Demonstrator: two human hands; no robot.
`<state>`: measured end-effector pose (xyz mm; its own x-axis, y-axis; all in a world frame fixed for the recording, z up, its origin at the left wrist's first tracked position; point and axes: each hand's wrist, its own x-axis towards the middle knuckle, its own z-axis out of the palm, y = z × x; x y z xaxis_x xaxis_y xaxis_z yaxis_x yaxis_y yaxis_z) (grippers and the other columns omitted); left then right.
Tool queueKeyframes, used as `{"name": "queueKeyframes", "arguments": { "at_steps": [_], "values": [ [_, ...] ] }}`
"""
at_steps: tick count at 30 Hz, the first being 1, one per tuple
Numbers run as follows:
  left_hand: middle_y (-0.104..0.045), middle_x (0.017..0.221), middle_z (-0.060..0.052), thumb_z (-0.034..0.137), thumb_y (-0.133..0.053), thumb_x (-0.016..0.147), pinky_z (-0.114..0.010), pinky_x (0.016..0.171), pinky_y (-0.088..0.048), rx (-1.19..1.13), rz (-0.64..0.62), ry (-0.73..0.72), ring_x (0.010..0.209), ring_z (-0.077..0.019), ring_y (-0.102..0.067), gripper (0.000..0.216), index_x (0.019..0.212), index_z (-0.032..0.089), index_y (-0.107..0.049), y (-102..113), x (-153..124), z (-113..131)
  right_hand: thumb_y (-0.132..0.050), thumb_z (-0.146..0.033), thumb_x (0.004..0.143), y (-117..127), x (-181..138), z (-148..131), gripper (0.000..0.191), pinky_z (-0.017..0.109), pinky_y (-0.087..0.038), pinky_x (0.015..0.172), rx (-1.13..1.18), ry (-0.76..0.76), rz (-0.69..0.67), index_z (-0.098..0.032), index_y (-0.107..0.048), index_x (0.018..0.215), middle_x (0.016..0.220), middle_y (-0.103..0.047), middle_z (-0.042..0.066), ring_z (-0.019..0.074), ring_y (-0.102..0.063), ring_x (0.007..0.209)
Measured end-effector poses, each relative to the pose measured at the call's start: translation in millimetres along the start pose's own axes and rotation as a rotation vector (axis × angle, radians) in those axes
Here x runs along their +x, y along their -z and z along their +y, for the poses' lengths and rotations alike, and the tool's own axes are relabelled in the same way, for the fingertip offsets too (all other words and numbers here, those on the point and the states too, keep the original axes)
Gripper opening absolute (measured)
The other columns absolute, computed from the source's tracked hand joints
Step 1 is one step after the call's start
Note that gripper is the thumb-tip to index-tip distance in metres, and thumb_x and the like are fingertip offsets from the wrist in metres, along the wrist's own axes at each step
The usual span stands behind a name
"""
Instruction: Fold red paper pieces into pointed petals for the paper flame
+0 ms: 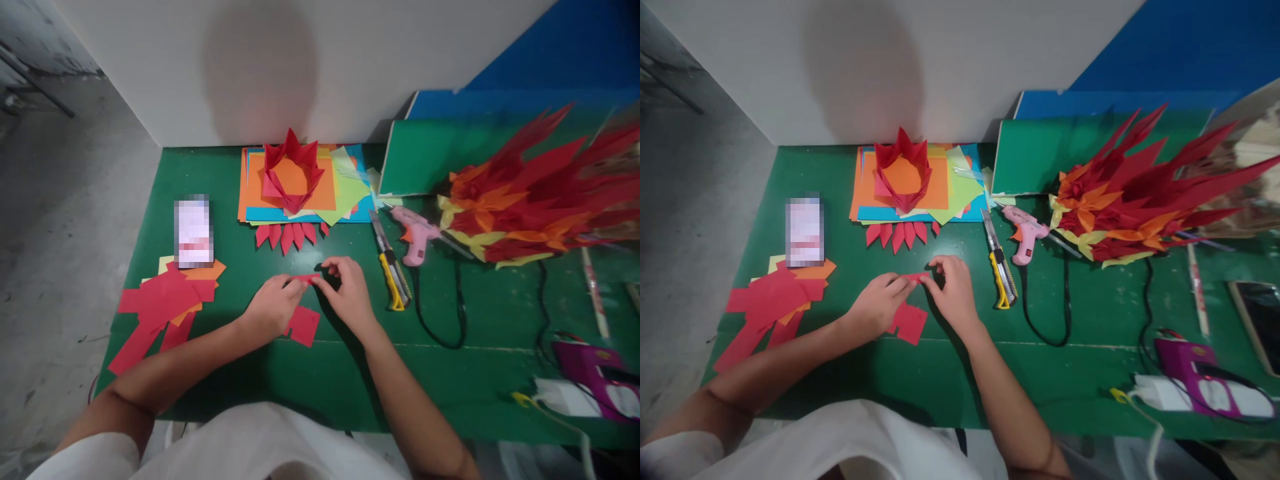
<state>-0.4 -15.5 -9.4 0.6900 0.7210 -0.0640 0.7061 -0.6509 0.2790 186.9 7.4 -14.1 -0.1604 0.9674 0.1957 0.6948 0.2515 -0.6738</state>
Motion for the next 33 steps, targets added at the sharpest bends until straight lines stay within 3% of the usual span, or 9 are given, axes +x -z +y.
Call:
{"name": "queueKeyframes", "arguments": {
  "at_steps": [10,22,28,33],
  "values": [
    [-0.06,0.1,-0.01,0.012,-0.041,0.085,-0.037,0.078,-0.043,-0.001,0.067,0.008,0.084,-0.0227,-0.05,0.037,0.12,0.008,-0.053,3.1,0.2,0.3,-0.051,-0.035,0.088,-5.4,-4.0,-5.2,0.016,0.036,-0.035,0.072,-0.124,0.009,-0.066,-0.02,-0.05,0.093,0.087,-0.056,0.006,0.0233,-0.049,0.08],
    [-0.064,0.089,-0.01,0.004,-0.042,0.081,-0.036,0.073,-0.048,-0.058,0.197,-0.02,0.078,-0.0202,-0.058,0.025,0.082,0.012,-0.066,11.1,-1.0,-10.9,-0.053,-0.013,0.081,6.9,2.8,1.1,0.01,0.035,-0.037,0.07,0.003,0.054,-0.168,-0.021,-0.051,0.087,0.081,-0.057,0.004,0.0216,-0.052,0.078],
    [-0.067,0.088,-0.007,0.004,-0.041,0.08,-0.034,0.073,-0.048,-0.249,0.4,-0.074,0.08,-0.0188,-0.061,0.026,0.078,0.016,-0.064,7.8,-3.1,-25.4,-0.048,-0.011,0.084,10.4,1.7,5.1,0.015,0.037,-0.041,0.073,0.077,0.051,-0.172,-0.022,-0.057,0.088,0.084,-0.06,0.005,0.0225,-0.054,0.082],
    [-0.064,0.089,-0.006,0.008,-0.043,0.082,-0.034,0.076,-0.048,-0.446,0.52,0.047,0.084,-0.018,-0.059,0.02,0.09,0.017,-0.059,8.4,2.7,-30.8,-0.043,-0.022,0.092,8.3,0.5,1.0,0.023,0.041,-0.041,0.085,0.095,0.12,-0.144,-0.026,-0.061,0.106,0.098,-0.06,0.006,0.0233,-0.054,0.097]
  ]
}}
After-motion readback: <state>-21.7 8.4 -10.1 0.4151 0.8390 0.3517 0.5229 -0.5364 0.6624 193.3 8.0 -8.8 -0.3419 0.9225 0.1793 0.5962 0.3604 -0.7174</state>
